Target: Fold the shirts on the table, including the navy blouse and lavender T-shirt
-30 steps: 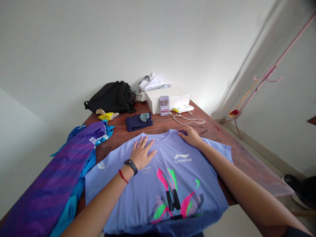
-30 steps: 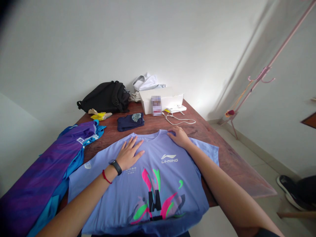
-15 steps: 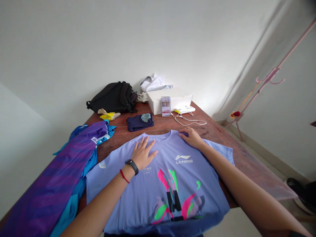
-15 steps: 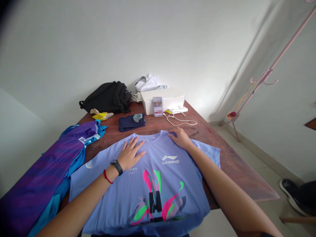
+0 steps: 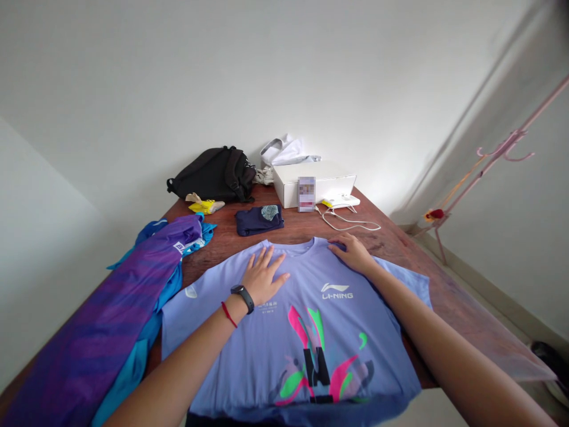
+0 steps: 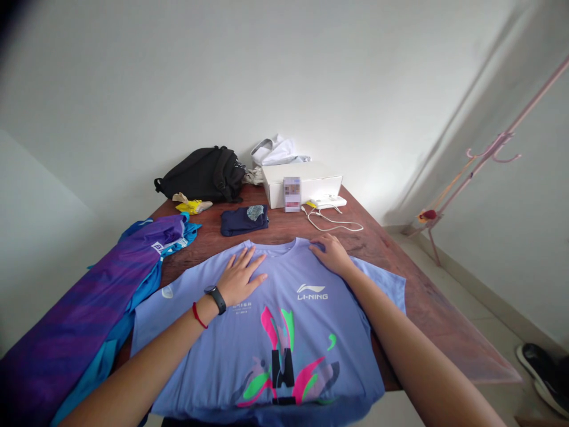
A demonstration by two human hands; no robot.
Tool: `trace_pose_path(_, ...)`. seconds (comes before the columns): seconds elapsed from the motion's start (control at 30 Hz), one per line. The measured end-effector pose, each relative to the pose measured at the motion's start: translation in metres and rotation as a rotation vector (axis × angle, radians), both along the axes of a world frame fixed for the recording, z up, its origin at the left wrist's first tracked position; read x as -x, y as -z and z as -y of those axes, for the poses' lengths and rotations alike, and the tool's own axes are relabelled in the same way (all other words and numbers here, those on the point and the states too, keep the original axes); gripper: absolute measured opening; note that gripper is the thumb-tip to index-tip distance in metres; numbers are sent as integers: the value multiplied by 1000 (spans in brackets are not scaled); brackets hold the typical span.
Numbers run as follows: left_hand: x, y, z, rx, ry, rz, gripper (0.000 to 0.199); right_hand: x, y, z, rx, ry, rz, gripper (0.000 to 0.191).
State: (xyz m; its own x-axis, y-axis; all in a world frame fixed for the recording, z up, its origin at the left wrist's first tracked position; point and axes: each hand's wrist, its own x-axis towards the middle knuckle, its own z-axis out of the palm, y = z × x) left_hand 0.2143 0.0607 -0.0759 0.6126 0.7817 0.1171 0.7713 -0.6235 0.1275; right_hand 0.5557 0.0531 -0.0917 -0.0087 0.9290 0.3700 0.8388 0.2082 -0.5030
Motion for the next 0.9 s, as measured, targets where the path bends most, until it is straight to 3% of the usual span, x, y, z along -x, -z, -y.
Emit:
trace_pose_path(0.63,1,0,0,0,4,16,60,2,-3,2,18,3,4,27)
trace_pose_path(0.77,8,-1,-8,10,3,12,59,1,-3,1,22,-1,-15,28)
trace_pose_path(0.9,21,0,-23,11,-92,-17,63,-1,-3,-1,9,-27,-37,26)
